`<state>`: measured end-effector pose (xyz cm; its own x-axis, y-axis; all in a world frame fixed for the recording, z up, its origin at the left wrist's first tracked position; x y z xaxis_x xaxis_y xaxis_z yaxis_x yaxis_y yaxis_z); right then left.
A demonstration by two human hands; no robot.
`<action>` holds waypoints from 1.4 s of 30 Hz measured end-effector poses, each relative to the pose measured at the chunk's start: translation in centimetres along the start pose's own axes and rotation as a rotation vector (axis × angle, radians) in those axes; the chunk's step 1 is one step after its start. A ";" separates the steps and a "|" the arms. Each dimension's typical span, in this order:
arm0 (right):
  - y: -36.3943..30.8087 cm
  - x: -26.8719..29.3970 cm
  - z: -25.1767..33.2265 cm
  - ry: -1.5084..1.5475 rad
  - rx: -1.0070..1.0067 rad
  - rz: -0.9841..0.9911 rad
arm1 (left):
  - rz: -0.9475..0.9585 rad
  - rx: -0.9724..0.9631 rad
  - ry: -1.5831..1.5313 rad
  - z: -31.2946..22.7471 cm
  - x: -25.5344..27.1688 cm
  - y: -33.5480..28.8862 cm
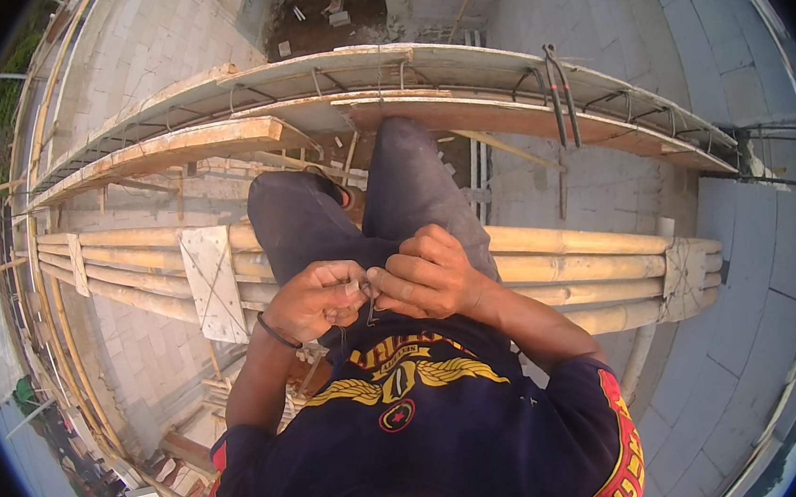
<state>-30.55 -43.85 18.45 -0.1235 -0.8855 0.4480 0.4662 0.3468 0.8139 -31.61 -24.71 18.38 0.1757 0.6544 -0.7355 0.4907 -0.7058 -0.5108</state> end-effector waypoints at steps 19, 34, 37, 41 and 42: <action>0.8 -0.5 -0.5 0.413 -0.412 -0.037 | -0.095 -0.140 0.270 -0.8 -1.0 -0.4; 1.2 0.2 -1.3 0.787 -0.766 0.217 | 0.030 -0.130 0.512 -1.7 -1.5 0.3; 1.1 0.1 -1.3 0.721 -0.799 0.202 | -0.200 -0.300 0.841 -2.4 -1.9 0.1; 1.3 0.1 -0.8 0.641 -0.800 0.193 | -0.443 -0.583 1.190 -2.3 -3.2 -0.1; 1.4 0.1 -0.7 0.612 -0.765 0.182 | -0.494 -0.636 1.259 -2.1 -3.6 -0.2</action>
<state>-29.33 -43.69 19.43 0.3786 -0.9203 0.0986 0.8989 0.3910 0.1978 -30.53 -26.33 22.03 0.3244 0.8180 0.4750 0.9405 -0.3326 -0.0696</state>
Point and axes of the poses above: each hand's wrist, its own y-axis towards the middle knuckle, its own x-axis out of the back of the hand, z = x × y, the point moved 3 cm from there along y, towards the middle knuckle, and after that the axes turned 3 degrees about -z, right-handed, at the moved point
